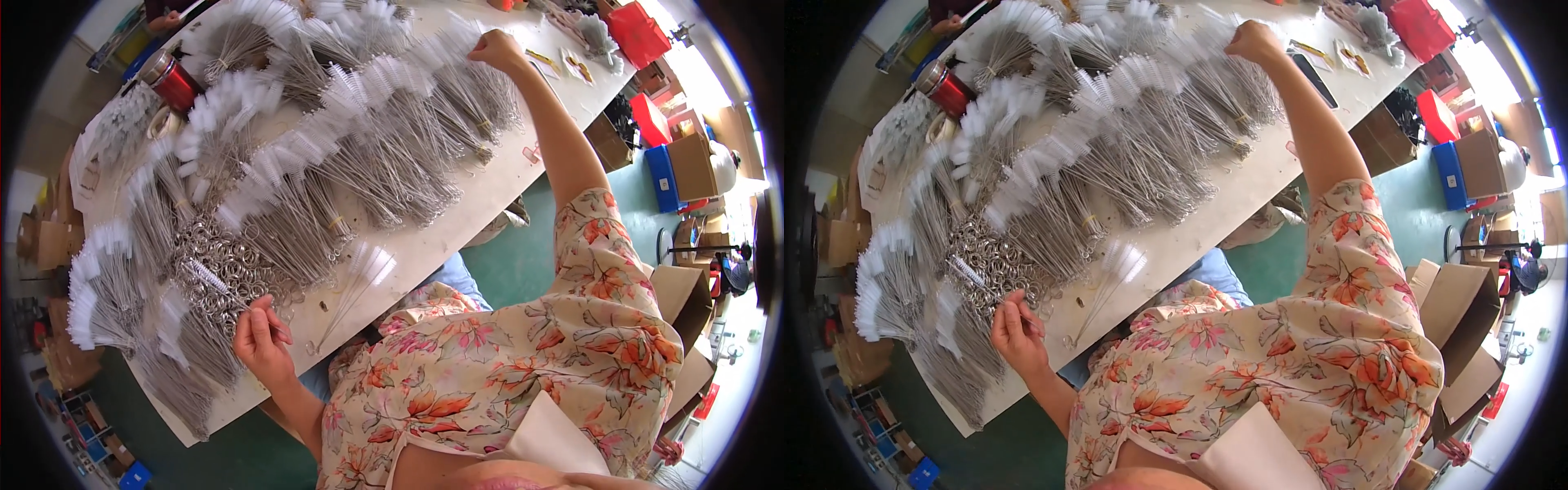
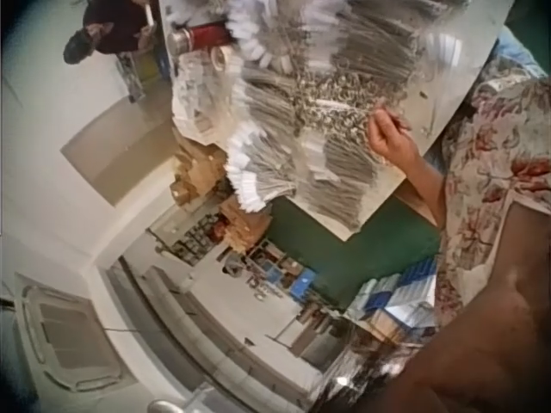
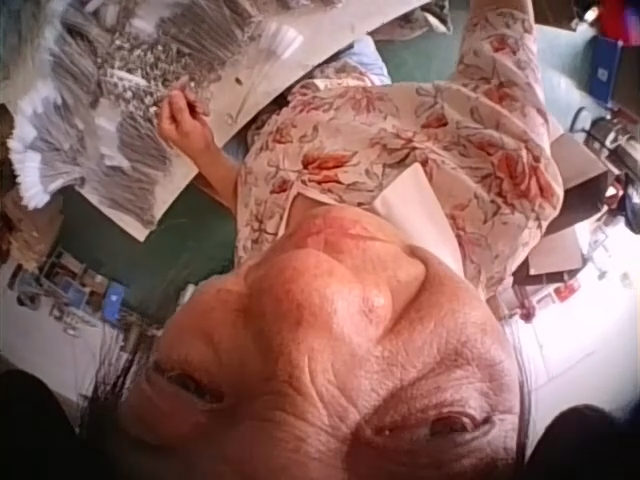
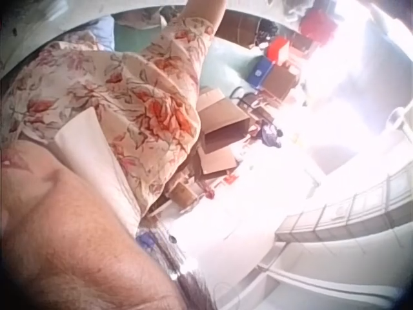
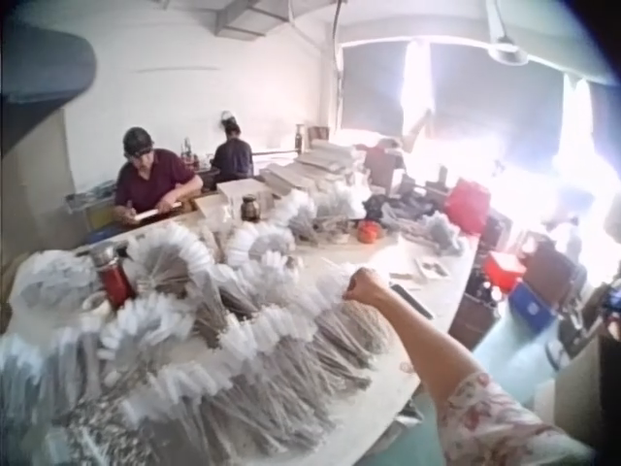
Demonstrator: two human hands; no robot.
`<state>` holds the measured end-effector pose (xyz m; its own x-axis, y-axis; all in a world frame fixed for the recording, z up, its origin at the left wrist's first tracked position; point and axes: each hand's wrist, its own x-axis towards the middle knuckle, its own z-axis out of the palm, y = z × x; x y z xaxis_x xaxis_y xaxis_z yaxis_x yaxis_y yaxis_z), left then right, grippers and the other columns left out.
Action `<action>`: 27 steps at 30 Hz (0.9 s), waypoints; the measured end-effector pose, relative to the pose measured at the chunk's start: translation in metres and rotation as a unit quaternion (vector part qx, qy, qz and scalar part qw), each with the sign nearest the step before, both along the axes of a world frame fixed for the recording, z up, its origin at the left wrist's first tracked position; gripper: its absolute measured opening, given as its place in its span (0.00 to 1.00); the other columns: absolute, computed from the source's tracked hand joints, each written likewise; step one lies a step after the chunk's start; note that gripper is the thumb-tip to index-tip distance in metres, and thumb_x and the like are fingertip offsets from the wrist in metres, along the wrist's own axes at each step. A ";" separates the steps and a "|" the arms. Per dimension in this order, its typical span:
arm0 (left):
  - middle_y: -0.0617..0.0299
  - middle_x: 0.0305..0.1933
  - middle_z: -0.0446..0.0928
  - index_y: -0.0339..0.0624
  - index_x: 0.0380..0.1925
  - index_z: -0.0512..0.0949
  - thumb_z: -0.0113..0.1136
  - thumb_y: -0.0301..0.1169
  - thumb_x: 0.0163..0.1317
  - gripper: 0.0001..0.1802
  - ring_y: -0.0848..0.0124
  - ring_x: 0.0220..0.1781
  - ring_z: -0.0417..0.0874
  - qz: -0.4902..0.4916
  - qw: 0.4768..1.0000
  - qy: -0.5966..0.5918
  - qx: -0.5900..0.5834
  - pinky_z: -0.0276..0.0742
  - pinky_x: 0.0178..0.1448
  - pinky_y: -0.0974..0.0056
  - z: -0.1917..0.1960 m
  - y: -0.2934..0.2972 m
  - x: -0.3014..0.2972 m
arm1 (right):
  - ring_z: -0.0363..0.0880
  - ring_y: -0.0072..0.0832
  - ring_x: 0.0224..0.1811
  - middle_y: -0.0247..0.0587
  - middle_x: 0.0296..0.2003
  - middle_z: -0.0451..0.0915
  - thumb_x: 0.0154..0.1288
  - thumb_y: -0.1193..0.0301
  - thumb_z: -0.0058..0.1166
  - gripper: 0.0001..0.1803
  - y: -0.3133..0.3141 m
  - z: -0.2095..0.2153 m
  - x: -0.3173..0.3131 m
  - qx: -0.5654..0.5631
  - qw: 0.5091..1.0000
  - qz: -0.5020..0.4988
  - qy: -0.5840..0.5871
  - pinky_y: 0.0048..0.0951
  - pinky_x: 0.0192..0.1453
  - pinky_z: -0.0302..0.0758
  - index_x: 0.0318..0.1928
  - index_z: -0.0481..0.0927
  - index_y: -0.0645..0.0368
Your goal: Assembling small white wire brushes by attaching metal rings to the wire stems.
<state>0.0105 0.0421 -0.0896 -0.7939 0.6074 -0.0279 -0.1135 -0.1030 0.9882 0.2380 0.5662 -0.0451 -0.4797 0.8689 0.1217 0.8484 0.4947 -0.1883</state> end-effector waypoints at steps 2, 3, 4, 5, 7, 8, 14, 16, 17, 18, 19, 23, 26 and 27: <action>0.65 0.20 0.68 0.30 0.35 0.76 0.46 0.31 0.66 0.13 0.82 0.14 0.62 0.008 1.000 -0.017 0.005 0.57 0.16 0.77 0.004 -0.001 -0.001 | 0.79 0.40 0.36 0.45 0.31 0.81 0.49 0.56 0.57 0.18 -0.003 0.015 0.010 0.057 0.998 0.005 0.025 0.38 0.43 0.73 0.34 0.81 0.56; 0.65 0.20 0.68 0.31 0.35 0.76 0.45 0.31 0.66 0.13 0.82 0.14 0.62 0.016 0.999 -0.033 0.008 0.57 0.16 0.77 0.005 -0.001 -0.001 | 0.79 0.38 0.38 0.44 0.33 0.81 0.54 0.57 0.54 0.17 -0.014 0.025 0.003 0.094 0.995 -0.009 0.035 0.38 0.45 0.74 0.35 0.80 0.57; 0.65 0.20 0.68 0.31 0.35 0.76 0.45 0.31 0.66 0.13 0.82 0.14 0.62 0.025 0.999 -0.035 0.006 0.57 0.16 0.77 0.006 -0.002 -0.001 | 0.79 0.37 0.40 0.44 0.36 0.81 0.59 0.59 0.51 0.16 -0.029 0.034 -0.005 0.128 0.990 -0.021 0.045 0.37 0.46 0.74 0.36 0.79 0.59; 0.65 0.20 0.68 0.31 0.36 0.76 0.45 0.31 0.67 0.13 0.82 0.15 0.62 0.023 1.000 -0.019 0.010 0.58 0.17 0.77 0.006 -0.001 -0.002 | 0.78 0.33 0.36 0.40 0.32 0.79 0.62 0.60 0.47 0.14 -0.048 0.042 -0.011 0.120 0.984 0.034 0.125 0.34 0.44 0.73 0.35 0.77 0.59; 0.66 0.20 0.68 0.31 0.39 0.76 0.45 0.30 0.67 0.13 0.82 0.17 0.63 0.006 0.999 0.036 -0.010 0.58 0.20 0.77 0.010 0.001 -0.003 | 0.76 0.30 0.35 0.37 0.33 0.77 0.68 0.63 0.41 0.14 -0.099 0.050 -0.039 -0.051 0.927 0.149 0.341 0.32 0.44 0.73 0.35 0.75 0.60; 0.66 0.20 0.68 0.32 0.41 0.75 0.45 0.29 0.67 0.13 0.82 0.17 0.63 -0.009 0.998 0.066 -0.003 0.58 0.21 0.77 0.011 0.006 -0.001 | 0.75 0.30 0.37 0.38 0.37 0.76 0.70 0.64 0.38 0.15 -0.135 0.048 -0.062 -0.212 0.842 0.197 0.456 0.33 0.46 0.74 0.35 0.74 0.60; 0.65 0.22 0.68 0.32 0.44 0.72 0.44 0.28 0.67 0.13 0.81 0.18 0.66 -0.036 0.988 0.150 0.017 0.63 0.23 0.76 0.037 0.054 0.011 | 0.73 0.27 0.44 0.41 0.42 0.73 0.70 0.68 0.41 0.11 -0.317 0.017 -0.151 -0.510 0.590 0.342 0.524 0.30 0.48 0.76 0.44 0.72 0.61; 0.59 0.30 0.72 0.34 0.42 0.73 0.51 0.24 0.61 0.09 0.75 0.22 0.73 -0.022 0.966 0.253 0.042 0.66 0.26 0.73 0.020 0.061 0.005 | 0.72 0.26 0.44 0.41 0.44 0.72 0.69 0.70 0.42 0.10 -0.356 0.032 -0.158 -0.606 0.659 0.276 0.350 0.26 0.45 0.73 0.46 0.72 0.60; 0.57 0.32 0.72 0.34 0.40 0.72 0.51 0.24 0.61 0.08 0.73 0.26 0.75 0.020 0.942 0.334 0.034 0.68 0.29 0.71 0.005 0.059 -0.004 | 0.69 0.29 0.47 0.44 0.46 0.70 0.66 0.69 0.45 0.12 -0.371 0.025 -0.165 -0.557 0.667 0.311 0.385 0.27 0.48 0.69 0.48 0.72 0.59; 0.56 0.34 0.72 0.34 0.38 0.72 0.51 0.24 0.60 0.07 0.71 0.29 0.76 0.061 0.909 0.411 0.025 0.70 0.31 0.69 0.006 0.055 -0.011 | 0.66 0.32 0.52 0.47 0.49 0.69 0.63 0.67 0.49 0.17 -0.378 0.019 -0.164 -0.415 0.691 0.413 0.424 0.32 0.55 0.65 0.51 0.71 0.60; 0.56 0.37 0.72 0.35 0.38 0.72 0.49 0.25 0.61 0.07 0.70 0.34 0.76 0.045 0.930 0.366 -0.003 0.71 0.35 0.66 0.014 0.045 -0.010 | 0.64 0.34 0.55 0.48 0.51 0.67 0.63 0.65 0.50 0.19 -0.380 0.019 -0.166 -0.396 0.656 0.451 0.458 0.34 0.57 0.63 0.52 0.71 0.59; 0.51 0.44 0.69 0.31 0.34 0.72 0.51 0.20 0.60 0.03 0.72 0.27 0.77 0.226 0.882 0.355 0.211 0.77 0.35 0.71 0.024 0.033 -0.015 | 0.68 0.34 0.54 0.48 0.47 0.72 0.66 0.62 0.46 0.20 -0.361 0.009 -0.163 -0.336 0.719 0.439 0.422 0.32 0.58 0.64 0.54 0.71 0.59; 0.50 0.45 0.68 0.27 0.33 0.71 0.51 0.18 0.59 0.03 0.71 0.26 0.78 0.146 0.898 0.393 0.134 0.78 0.33 0.71 0.023 0.028 -0.002 | 0.76 0.30 0.43 0.41 0.38 0.78 0.71 0.62 0.39 0.18 -0.370 -0.012 -0.168 -0.515 0.688 0.339 0.383 0.28 0.52 0.71 0.51 0.71 0.62; 0.52 0.46 0.68 0.32 0.33 0.74 0.56 0.19 0.55 0.05 0.69 0.34 0.76 0.108 0.954 0.245 0.138 0.77 0.37 0.70 0.020 0.028 0.009 | 0.76 0.28 0.41 0.40 0.38 0.77 0.71 0.62 0.39 0.17 -0.379 -0.018 -0.170 -0.645 0.557 0.255 0.456 0.27 0.49 0.72 0.48 0.72 0.62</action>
<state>0.0194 0.0705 -0.0693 -0.7775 0.3594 0.5161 0.4082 -0.3360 0.8488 0.0682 0.1871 -0.0629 -0.9543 0.2945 -0.0507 -0.0813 -0.4192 -0.9043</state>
